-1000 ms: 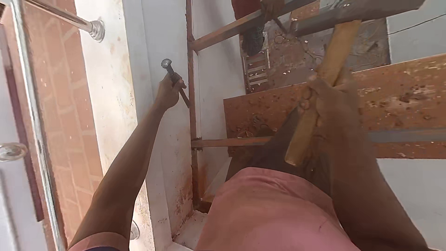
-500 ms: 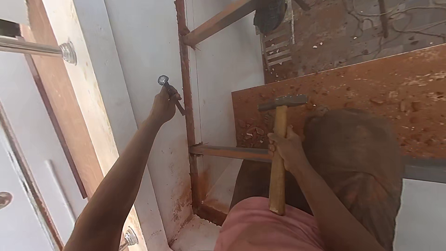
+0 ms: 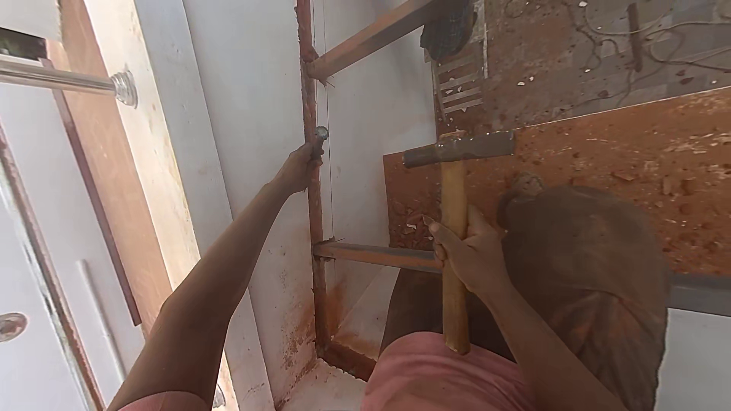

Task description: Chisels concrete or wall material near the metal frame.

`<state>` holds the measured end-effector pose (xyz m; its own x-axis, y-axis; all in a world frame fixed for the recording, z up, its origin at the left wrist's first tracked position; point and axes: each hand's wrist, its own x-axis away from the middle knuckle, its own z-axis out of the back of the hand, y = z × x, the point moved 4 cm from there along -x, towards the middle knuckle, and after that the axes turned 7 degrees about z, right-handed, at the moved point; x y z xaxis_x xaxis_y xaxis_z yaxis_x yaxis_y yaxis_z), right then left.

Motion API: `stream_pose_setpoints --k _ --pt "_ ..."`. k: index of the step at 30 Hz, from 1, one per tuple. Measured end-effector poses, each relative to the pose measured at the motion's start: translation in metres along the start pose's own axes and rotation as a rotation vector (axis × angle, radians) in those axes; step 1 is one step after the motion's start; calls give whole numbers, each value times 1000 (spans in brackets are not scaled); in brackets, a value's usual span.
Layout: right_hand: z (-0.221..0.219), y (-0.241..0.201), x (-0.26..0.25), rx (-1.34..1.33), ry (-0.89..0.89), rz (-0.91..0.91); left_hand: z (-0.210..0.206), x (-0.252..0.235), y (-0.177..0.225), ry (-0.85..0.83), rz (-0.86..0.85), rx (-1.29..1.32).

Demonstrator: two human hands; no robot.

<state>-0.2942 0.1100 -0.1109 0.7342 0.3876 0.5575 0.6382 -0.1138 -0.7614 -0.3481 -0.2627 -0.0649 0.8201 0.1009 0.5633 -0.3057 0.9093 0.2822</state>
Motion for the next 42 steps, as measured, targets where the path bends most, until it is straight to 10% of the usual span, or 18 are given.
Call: stream_pose_setpoints --k 26,38,42 --pt "23 -92 -23 193 -12 -51 -11 -83 -10 -464 167 -24" --pt "-19 -90 -179 75 -296 -265 -23 -113 -24 -585 374 31" --pt "-25 -126 -213 83 -391 -46 -19 -120 -32 -555 461 96"
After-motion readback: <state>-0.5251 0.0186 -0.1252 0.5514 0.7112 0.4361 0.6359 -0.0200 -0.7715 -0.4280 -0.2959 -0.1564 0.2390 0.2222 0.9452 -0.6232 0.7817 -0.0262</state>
